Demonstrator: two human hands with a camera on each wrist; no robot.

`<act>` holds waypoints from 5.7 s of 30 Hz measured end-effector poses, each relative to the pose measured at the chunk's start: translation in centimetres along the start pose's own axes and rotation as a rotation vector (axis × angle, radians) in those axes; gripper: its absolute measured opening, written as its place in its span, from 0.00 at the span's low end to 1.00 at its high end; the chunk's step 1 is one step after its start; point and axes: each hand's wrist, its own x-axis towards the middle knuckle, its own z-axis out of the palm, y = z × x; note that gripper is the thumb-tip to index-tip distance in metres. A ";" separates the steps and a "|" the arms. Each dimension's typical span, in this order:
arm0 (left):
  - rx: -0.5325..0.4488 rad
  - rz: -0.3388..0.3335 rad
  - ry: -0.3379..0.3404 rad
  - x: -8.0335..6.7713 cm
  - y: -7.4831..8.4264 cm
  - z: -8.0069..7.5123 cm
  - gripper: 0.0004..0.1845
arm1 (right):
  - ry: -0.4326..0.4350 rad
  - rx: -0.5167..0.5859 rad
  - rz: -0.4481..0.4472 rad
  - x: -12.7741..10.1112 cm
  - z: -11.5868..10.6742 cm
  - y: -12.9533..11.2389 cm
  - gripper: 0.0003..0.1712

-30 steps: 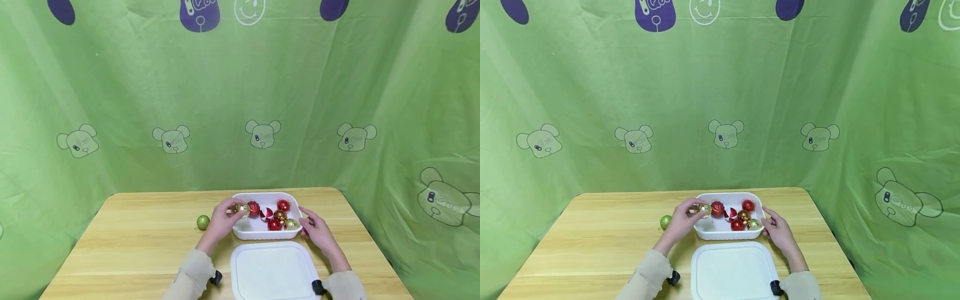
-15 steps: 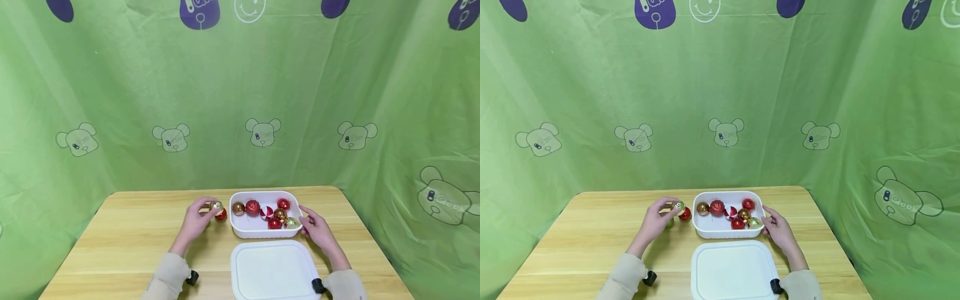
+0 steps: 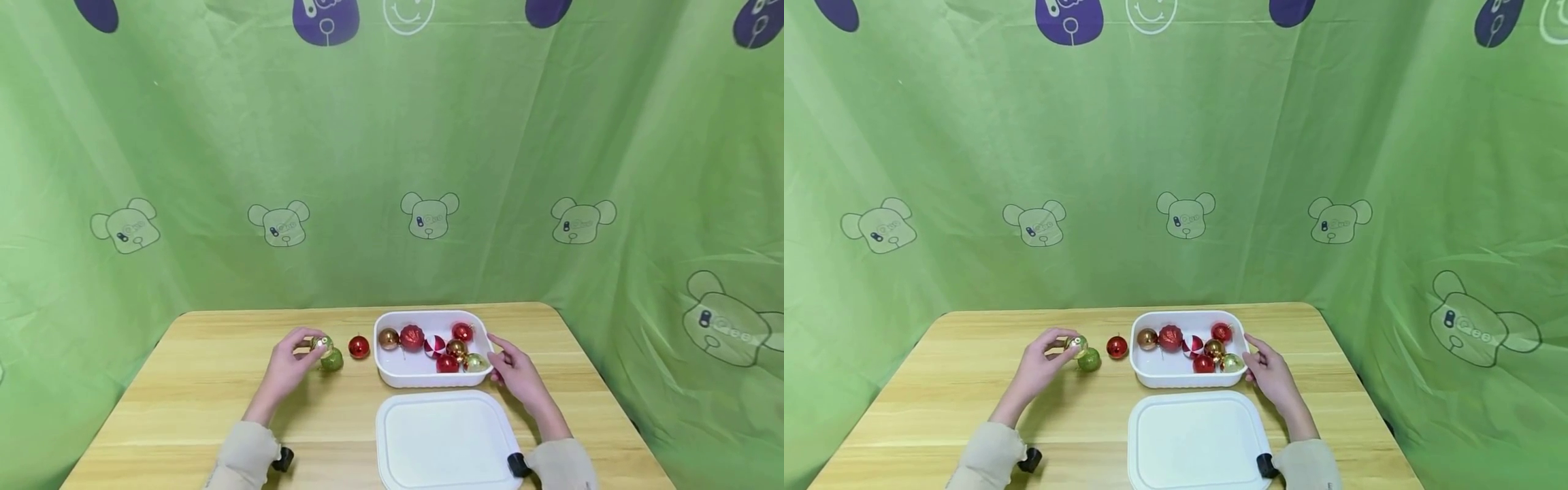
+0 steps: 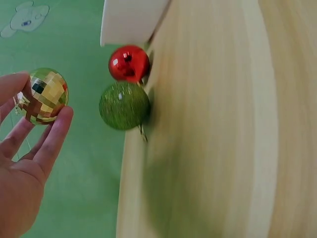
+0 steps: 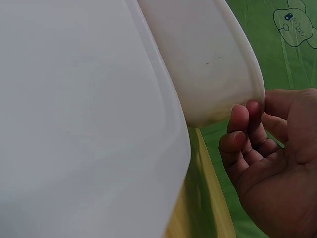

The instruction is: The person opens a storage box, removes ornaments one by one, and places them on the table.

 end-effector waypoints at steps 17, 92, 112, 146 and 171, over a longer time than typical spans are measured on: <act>0.153 -0.026 -0.016 -0.6 -2.4 -0.7 0.14 | 0.011 0.001 -0.026 0.2 0.1 0.2 0.31; 0.270 -0.050 -0.049 1.2 -3.6 1.4 0.26 | 0.012 0.003 -0.026 -0.2 0.0 -0.2 0.32; 0.329 0.182 -0.025 1.7 1.5 5.2 0.26 | 0.003 0.011 -0.022 -0.2 0.1 0.0 0.33; 0.781 0.317 -0.226 5.5 3.8 13.7 0.23 | 0.009 0.005 -0.027 -0.4 0.0 -0.4 0.33; 0.771 0.410 -0.254 5.8 3.5 14.0 0.18 | 0.019 0.013 -0.013 -0.1 0.1 0.1 0.32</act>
